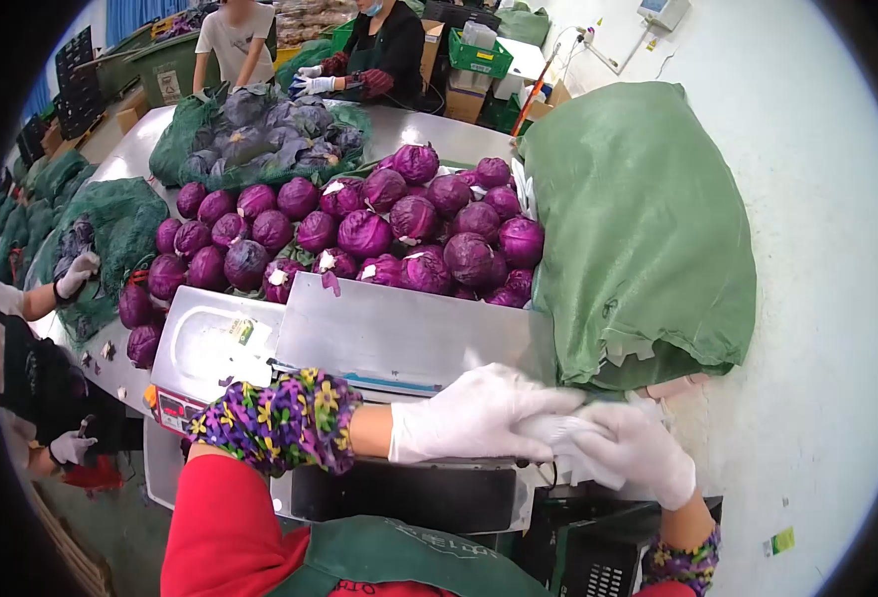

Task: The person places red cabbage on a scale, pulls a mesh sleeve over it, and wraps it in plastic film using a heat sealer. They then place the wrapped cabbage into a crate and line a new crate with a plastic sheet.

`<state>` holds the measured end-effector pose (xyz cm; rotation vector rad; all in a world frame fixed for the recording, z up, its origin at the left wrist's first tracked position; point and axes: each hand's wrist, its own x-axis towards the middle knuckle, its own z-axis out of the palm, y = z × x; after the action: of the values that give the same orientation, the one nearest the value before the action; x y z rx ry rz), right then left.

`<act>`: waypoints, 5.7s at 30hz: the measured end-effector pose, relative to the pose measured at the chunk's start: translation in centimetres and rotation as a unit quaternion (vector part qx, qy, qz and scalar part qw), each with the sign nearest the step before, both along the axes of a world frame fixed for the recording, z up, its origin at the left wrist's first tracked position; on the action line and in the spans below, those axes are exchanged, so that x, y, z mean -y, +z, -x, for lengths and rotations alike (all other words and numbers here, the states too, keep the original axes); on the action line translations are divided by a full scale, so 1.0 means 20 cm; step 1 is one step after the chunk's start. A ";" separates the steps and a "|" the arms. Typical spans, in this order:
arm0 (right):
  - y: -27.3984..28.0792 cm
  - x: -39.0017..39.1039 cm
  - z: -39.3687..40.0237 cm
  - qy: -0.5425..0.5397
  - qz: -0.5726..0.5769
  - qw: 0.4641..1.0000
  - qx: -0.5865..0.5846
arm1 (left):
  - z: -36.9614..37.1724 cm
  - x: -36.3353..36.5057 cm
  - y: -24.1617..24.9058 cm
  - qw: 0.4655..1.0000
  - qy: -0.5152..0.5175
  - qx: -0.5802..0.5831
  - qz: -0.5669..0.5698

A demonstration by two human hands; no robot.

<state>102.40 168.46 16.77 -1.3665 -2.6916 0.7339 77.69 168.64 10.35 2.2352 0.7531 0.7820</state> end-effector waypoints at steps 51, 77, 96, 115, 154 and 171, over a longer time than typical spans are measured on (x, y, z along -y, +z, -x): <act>-1.29 -1.91 1.40 -0.326 0.222 0.901 -0.179 | 0.68 -1.81 -1.53 0.616 0.477 0.510 0.365; -0.35 0.24 0.84 -0.058 0.363 0.848 -0.381 | 0.50 0.48 -0.57 0.465 0.040 0.687 0.558; -0.66 0.36 0.47 -0.001 0.683 0.590 -0.430 | 0.38 0.76 -0.61 0.436 0.089 0.672 0.592; -0.65 0.57 0.77 -0.106 0.698 0.623 -0.338 | 0.46 0.99 -0.44 0.381 0.199 0.805 0.410; -0.96 0.01 2.33 -0.113 0.524 0.797 -0.277 | 1.87 0.69 -1.19 0.721 0.540 0.429 0.067; -0.68 -0.27 0.78 -0.214 0.202 0.885 -0.362 | 0.34 -0.24 -0.67 0.836 0.436 0.297 0.149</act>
<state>86.86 173.93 3.10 -1.3139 -1.6482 1.4371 70.87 173.51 -2.99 1.1652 1.4497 1.5528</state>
